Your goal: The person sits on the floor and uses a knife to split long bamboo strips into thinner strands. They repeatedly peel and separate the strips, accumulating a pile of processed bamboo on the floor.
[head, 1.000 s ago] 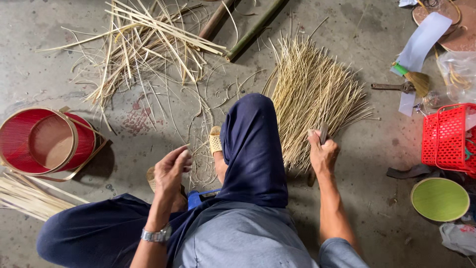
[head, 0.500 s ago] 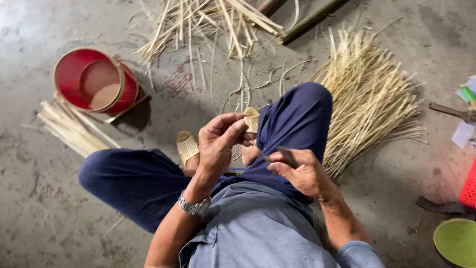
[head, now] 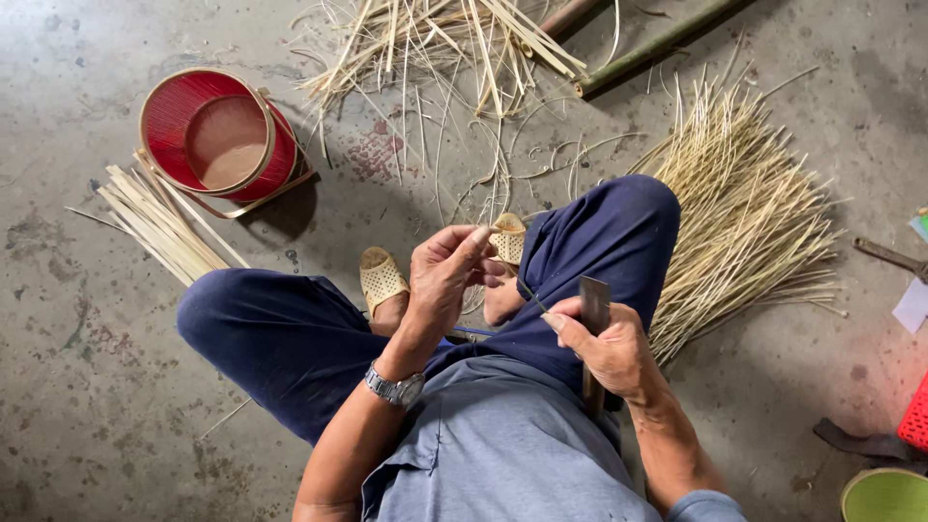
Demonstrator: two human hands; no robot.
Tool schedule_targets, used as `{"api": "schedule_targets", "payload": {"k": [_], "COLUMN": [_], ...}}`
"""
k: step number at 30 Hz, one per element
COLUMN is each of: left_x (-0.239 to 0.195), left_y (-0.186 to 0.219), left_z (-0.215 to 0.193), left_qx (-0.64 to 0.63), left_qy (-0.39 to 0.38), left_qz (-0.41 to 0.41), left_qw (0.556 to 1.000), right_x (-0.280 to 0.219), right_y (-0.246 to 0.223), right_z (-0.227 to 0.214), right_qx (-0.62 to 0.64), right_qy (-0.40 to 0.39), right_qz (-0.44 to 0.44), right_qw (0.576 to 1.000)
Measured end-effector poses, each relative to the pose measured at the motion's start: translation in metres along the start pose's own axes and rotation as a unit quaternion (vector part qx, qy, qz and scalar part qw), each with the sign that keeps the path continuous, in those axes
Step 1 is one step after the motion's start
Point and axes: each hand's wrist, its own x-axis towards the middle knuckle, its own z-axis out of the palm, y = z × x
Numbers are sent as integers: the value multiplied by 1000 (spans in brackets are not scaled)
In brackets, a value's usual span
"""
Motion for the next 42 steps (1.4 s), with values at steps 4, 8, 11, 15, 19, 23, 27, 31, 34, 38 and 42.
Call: {"api": "schedule_targets", "payload": {"k": [4,8,11,15,19,23,27,31,34,38,42], "left_x": [26,69,90,97,95,96,91,62,8,-43,-49], "left_y": [19,54,73,81,73,70,79,87,75,64,65], "left_z": [-29,-75,-105,-132,-149,-159,-150,-94,-25,48,75], "left_qx": [4,-81,-92,-53,-10,-9,76,530,613,503,485], "left_qy": [94,161,200,245,214,218,236,343,128,-269,-348], "left_qz": [7,16,41,110,189,193,208,466,521,416,408], "left_qw": [996,983,975,962,958,956,946,620,579,708,691], "right_x": [-4,-15,-22,-25,-25,-21,-22,-19,-16,-16,-24], "right_y": [11,20,26,37,46,54,59,54,38,3,-31], "right_z": [-23,-54,-67,-75,-85,-91,-93,-83,-72,-61,-50], "right_qx": [8,-60,-109,-134,-116,-123,-92,-58,-94,-27,-1], "right_qy": [11,-36,-76,-79,-100,-95,-97,-60,-48,-83,-77], "right_qz": [24,16,-19,45,57,85,53,26,60,17,-50], "right_qw": [1000,997,991,987,986,984,990,996,993,996,996]}}
